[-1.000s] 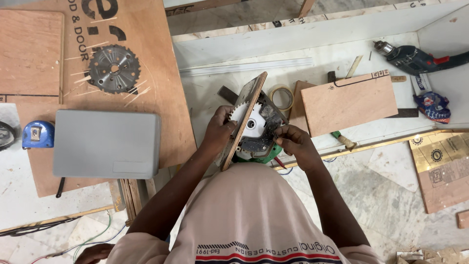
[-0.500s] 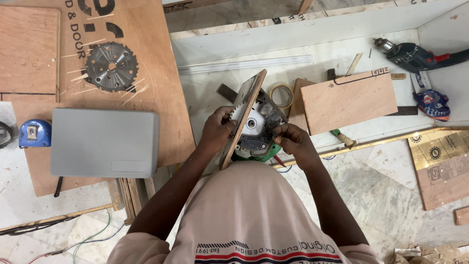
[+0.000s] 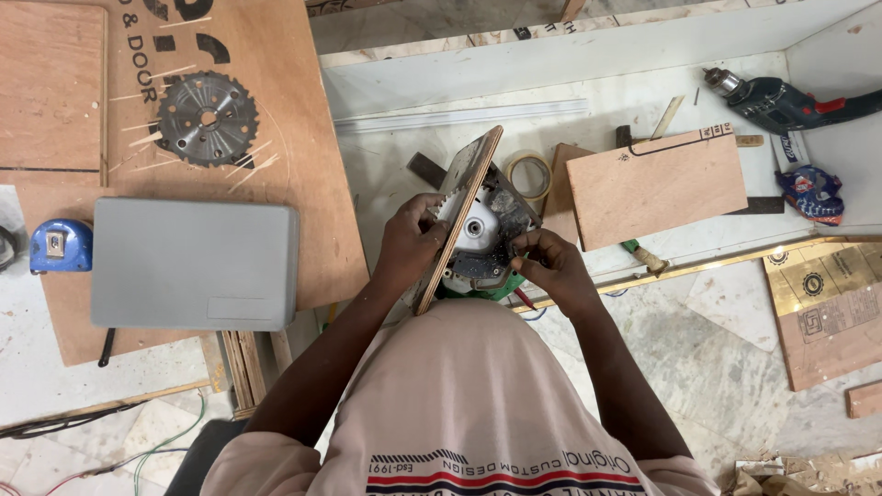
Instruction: The person assembles a circular saw by placing a blade onto the motor shaft and securing it with a nut. They use a screwdriver and pliers to tighten the components. Another person assists by handing over a different saw blade during the process.
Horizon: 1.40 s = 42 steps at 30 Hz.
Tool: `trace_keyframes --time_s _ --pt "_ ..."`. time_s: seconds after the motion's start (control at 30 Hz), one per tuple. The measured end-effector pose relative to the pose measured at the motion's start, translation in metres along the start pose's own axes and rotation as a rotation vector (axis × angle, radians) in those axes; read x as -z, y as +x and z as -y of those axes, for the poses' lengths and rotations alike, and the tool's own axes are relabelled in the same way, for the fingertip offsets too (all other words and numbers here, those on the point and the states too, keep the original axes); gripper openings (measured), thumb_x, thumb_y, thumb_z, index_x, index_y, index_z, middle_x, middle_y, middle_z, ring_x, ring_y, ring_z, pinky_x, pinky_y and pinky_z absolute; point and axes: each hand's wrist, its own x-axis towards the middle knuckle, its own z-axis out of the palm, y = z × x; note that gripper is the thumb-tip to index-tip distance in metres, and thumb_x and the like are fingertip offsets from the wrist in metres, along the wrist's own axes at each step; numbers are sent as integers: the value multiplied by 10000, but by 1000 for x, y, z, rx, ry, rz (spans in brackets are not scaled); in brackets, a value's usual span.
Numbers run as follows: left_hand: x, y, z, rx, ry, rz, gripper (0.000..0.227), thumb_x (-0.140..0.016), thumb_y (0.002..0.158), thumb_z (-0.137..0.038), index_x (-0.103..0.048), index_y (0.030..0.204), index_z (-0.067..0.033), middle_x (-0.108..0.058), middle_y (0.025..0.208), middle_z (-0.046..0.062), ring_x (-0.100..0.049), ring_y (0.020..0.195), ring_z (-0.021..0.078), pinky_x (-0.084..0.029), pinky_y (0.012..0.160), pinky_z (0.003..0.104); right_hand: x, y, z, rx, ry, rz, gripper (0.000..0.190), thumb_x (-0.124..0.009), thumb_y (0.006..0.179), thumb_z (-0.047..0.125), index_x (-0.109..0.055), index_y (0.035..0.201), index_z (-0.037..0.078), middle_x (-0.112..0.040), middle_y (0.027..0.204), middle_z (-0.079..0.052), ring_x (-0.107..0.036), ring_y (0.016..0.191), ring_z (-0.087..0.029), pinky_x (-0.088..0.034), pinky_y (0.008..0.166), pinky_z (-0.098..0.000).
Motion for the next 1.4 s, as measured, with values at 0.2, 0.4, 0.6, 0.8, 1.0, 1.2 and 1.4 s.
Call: trace_keyframes --time_s 0.2,0.4,0.6,0.8,1.0,1.2,1.4 --pt "1 2 -1 26 -1 0 414 -713 868 -115 -669 1274 -46 -705 844 98 -641 700 149 -535 673 314 -9 -3 10 -8 -122 -41 276 -786 867 68 -666 1112 29 -626 914 36 -513 783 -39 -450 713 -211" --pt "-8 9 33 106 -255 71 365 -722 889 -136 -666 1219 9 -731 906 94 -683 754 147 -571 689 319 -8 -3 6 13 -337 -98 301 -829 847 88 -687 1106 32 -563 827 20 -436 692 -53 -397 611 -220" --pt "-28 19 80 -4 -224 37 324 -729 906 -214 -727 1055 74 -720 940 198 -661 865 273 -547 791 408 4 -4 -11 43 -57 8 284 -763 896 68 -666 1155 1 -610 921 -71 -547 689 -156 -412 528 -302" --pt "-17 2 52 -96 -100 -97 424 -667 912 -239 -681 1230 41 -719 1191 222 -687 1101 336 -518 978 423 32 15 -45 9 -458 -110 269 -786 949 44 -730 1181 -80 -655 856 -230 -550 739 -187 -445 702 -336" --pt "-10 -11 29 -19 -207 -80 380 -614 962 -203 -662 1242 50 -753 1062 200 -726 985 307 -542 902 418 20 46 -52 189 -294 26 297 -728 929 13 -646 1205 -58 -735 981 -112 -691 893 -129 -539 783 -254" --pt "0 -12 21 8 -167 -217 293 -548 1004 -157 -651 1191 46 -722 1056 223 -690 959 335 -520 865 455 -17 41 -34 262 -561 -28 284 -753 911 -13 -669 1175 -73 -720 859 -170 -677 794 -155 -567 735 -309" --pt "12 -15 16 29 -220 -322 254 -493 1027 -130 -565 1195 46 -674 1094 222 -676 953 343 -524 830 462 -19 41 -30 114 -642 -72 319 -776 888 -23 -679 1190 -56 -721 859 -170 -665 731 -172 -558 692 -315"
